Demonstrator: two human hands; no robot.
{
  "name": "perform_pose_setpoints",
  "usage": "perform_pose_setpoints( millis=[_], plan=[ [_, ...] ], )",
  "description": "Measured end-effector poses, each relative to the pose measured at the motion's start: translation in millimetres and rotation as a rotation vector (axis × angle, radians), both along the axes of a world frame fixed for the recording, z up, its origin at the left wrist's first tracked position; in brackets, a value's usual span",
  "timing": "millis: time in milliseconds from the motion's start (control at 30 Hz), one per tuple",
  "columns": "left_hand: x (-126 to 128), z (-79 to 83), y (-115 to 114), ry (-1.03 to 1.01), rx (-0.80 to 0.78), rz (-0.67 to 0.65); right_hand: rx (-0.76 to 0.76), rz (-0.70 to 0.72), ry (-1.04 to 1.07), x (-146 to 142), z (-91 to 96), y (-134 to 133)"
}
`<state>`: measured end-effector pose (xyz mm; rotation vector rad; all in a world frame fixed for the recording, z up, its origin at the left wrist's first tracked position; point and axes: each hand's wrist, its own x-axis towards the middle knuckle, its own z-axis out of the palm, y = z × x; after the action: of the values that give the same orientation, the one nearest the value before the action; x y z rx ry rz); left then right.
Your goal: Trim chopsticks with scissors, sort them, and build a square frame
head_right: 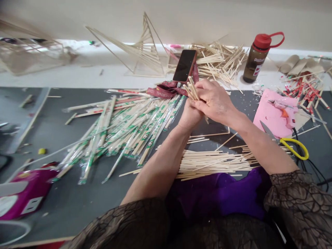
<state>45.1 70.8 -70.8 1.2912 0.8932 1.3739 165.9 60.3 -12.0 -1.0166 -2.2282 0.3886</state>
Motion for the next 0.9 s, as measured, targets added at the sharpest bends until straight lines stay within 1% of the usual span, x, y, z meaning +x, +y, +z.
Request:
perform_pose_setpoints(
  millis=[100, 167, 267, 333, 400, 500, 567, 667, 800, 900],
  plan=[
    [-3.6, 3.1, 2.3, -0.013, 0.058, -0.081, -0.055, -0.04, 0.035, -0.1, 1.7, -0.8],
    [-5.7, 6.3, 1.2, 0.009, 0.038, -0.14, -0.109, -0.022, 0.053, 1.3, 4.5, 0.0],
    [-7.7, 8.8, -2.5, 0.095, -0.024, -0.211, -0.191, 0.016, 0.086, 3.0, 8.0, 0.3],
    [-7.9, 7.5, -4.1, 0.122, -0.037, -0.255, -0.207, 0.0, 0.117, 3.2, 9.6, -0.8],
    [-7.1, 4.4, -4.2, 0.104, -0.026, -0.285, -0.18, -0.032, 0.162, 2.6, 10.6, -2.5],
    [-4.9, 0.4, -2.9, 0.071, -0.02, -0.288, -0.123, -0.049, 0.193, 1.2, 10.4, -4.4],
    [-3.7, 0.9, -2.8, 0.06, -0.031, -0.245, -0.127, -0.015, 0.14, 1.2, 9.4, -4.8],
    [-3.3, 5.6, -4.1, 0.058, -0.029, -0.183, -0.12, 0.04, 0.072, 4.2, 10.5, -5.9],
    [-3.4, 9.2, -5.0, 0.026, -0.02, -0.237, 0.009, -0.005, 0.13, 9.0, 24.2, -8.8],
    [-1.3, 6.3, -5.1, -0.011, -0.037, -0.219, 0.083, 0.005, 0.097, 6.8, 35.3, -8.5]
  ],
)
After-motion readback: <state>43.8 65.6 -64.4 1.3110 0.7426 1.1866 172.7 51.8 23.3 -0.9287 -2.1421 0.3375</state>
